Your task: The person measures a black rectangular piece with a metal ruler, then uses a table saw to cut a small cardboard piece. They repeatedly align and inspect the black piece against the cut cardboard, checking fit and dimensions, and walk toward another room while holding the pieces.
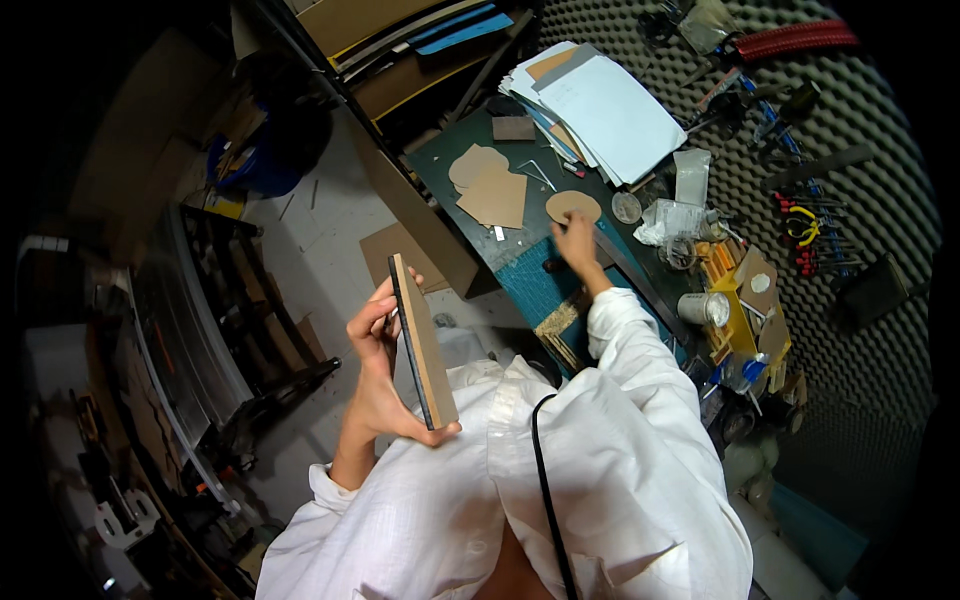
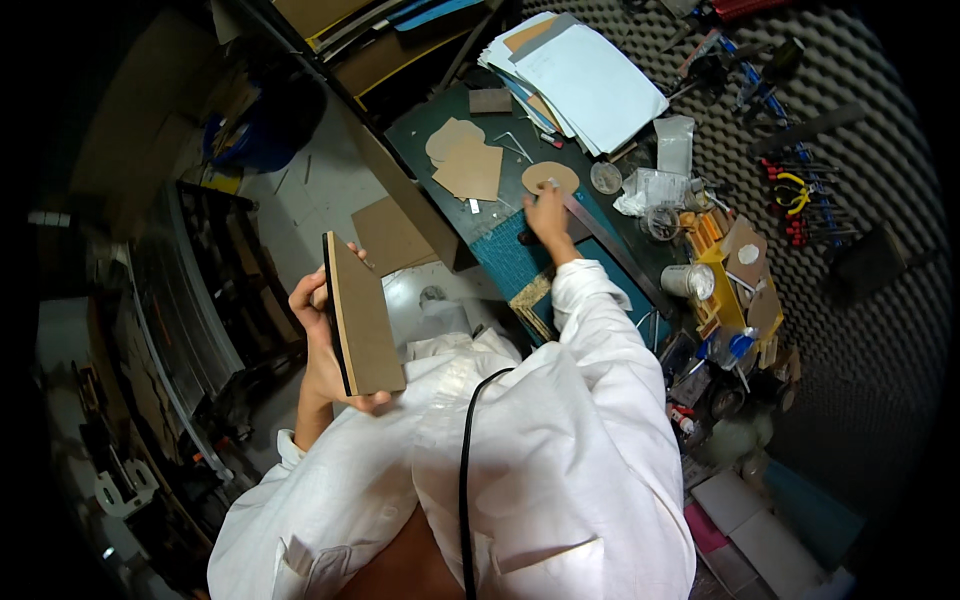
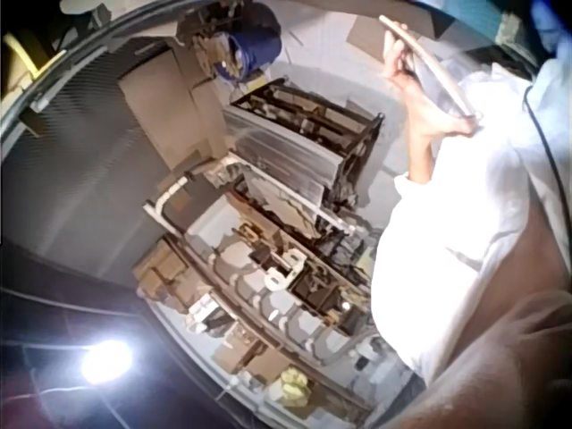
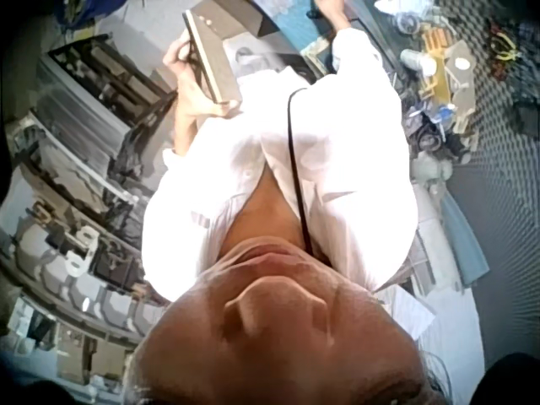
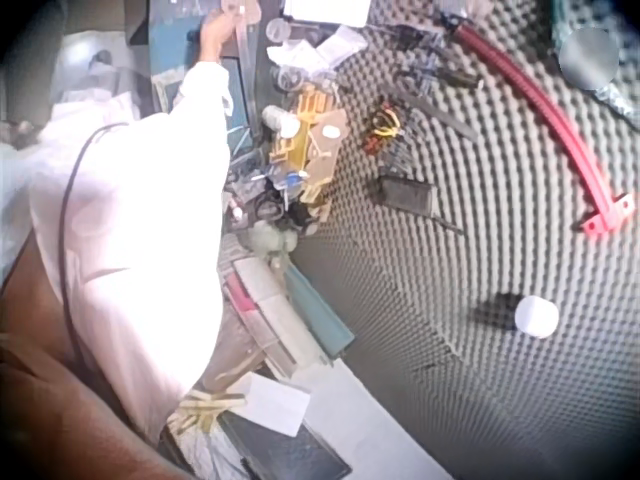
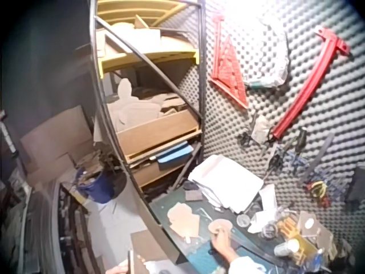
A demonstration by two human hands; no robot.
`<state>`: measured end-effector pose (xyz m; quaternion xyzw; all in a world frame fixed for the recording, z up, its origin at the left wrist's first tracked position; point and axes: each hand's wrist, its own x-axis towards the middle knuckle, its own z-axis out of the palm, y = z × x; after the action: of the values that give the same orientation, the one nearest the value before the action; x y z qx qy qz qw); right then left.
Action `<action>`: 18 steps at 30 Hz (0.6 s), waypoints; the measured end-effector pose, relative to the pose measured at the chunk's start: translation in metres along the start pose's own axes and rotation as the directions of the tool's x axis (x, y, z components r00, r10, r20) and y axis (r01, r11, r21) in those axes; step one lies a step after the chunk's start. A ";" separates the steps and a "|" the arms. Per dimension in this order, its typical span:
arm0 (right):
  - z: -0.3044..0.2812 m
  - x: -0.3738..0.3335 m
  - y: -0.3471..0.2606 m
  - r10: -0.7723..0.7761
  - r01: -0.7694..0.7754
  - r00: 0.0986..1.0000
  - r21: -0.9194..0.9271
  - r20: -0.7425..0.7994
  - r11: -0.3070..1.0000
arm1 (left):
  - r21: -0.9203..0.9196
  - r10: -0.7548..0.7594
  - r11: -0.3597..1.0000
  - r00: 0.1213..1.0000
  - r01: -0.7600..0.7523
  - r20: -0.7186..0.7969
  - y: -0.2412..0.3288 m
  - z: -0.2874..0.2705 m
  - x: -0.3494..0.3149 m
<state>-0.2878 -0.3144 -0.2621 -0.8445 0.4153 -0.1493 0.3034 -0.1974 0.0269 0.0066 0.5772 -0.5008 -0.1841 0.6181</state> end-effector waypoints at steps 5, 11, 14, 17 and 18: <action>0.074 0.034 -0.021 0.293 -0.294 0.956 0.047 0.032 0.955 | -0.029 0.038 0.999 0.998 -0.036 0.050 0.009 -0.006 0.018; 0.086 0.038 -0.078 0.592 -0.589 0.801 -0.064 0.088 0.806 | 0.111 -0.033 0.993 0.998 0.038 -0.044 0.015 -0.026 0.008; 0.090 0.051 -0.044 0.565 -0.600 0.791 0.118 0.235 0.791 | 0.069 -0.061 0.996 0.996 0.065 -0.064 0.011 -0.030 0.011; 0.098 0.048 -0.035 0.515 -0.525 0.844 0.035 0.147 0.850 | 0.052 -0.101 0.993 0.992 0.105 -0.069 0.008 -0.036 0.013; 0.100 0.052 -0.034 0.500 -0.499 0.861 -0.027 0.098 0.866 | 0.078 -0.091 0.992 0.995 0.095 -0.051 0.005 -0.037 0.015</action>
<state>-0.1845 -0.3009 -0.3177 -0.7147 0.6039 -0.0224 0.3522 -0.1618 0.0361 0.0233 0.6284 -0.4656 -0.1786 0.5970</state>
